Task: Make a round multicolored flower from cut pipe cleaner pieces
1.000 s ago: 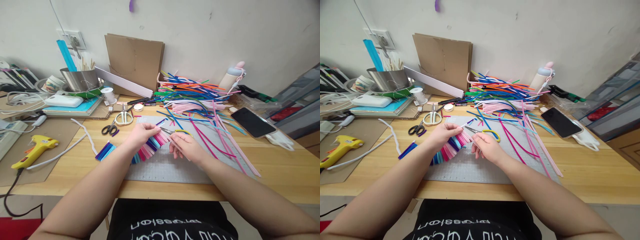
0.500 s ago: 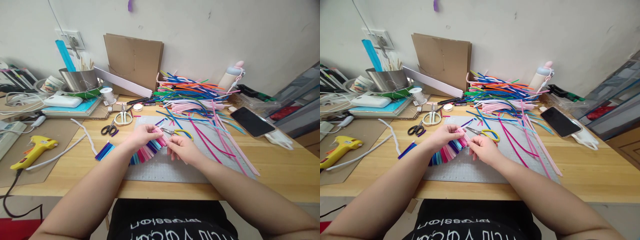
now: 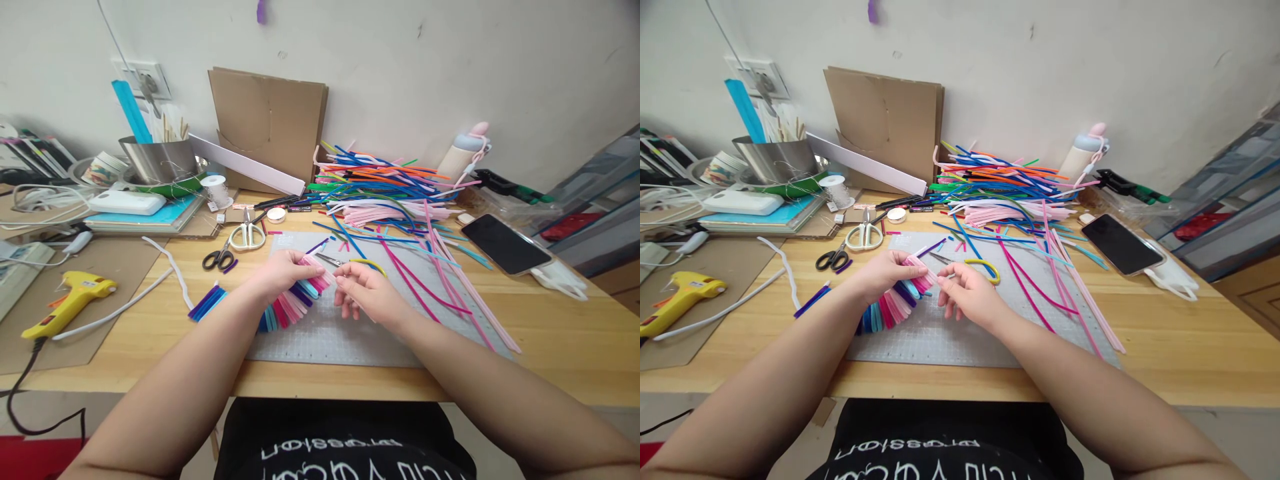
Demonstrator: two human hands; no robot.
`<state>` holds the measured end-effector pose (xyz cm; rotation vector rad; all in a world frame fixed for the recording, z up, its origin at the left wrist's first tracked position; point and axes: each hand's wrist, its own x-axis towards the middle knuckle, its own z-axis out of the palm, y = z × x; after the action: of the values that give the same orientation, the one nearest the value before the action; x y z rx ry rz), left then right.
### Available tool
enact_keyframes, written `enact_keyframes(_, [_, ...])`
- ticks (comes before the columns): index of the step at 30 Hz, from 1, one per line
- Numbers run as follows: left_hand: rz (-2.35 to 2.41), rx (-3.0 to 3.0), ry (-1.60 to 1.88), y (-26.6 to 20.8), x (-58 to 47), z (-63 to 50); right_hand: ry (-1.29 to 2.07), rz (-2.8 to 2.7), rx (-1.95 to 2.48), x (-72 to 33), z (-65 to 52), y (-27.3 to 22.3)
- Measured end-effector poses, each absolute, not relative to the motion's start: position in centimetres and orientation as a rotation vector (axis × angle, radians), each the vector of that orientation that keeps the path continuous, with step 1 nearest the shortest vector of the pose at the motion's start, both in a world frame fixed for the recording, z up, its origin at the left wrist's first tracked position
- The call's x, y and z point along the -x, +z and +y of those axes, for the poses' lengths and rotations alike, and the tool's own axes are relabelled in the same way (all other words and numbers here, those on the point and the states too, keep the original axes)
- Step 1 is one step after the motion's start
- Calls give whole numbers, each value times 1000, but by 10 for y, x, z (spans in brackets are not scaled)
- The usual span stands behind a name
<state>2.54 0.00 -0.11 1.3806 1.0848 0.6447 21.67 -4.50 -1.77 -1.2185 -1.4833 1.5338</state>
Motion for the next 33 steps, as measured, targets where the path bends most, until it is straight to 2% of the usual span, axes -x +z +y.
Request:
enact_keyframes(15, [987,-1251,715,-6,-26,1,1611,-1328,1132,-213,-46,-18])
enact_keyframes(26, [910,-1151,675,-1,-28,-1,1510,-1496,1048,-213,-46,-18])
enact_keyframes(30, [824,-1172,608,0,-27,-3,1383,-1701,928,-215,-45,-24])
enact_keyframes(33, [797,-1178,572,1,-25,-4,1125,-1915,847,-218,-45,-22])
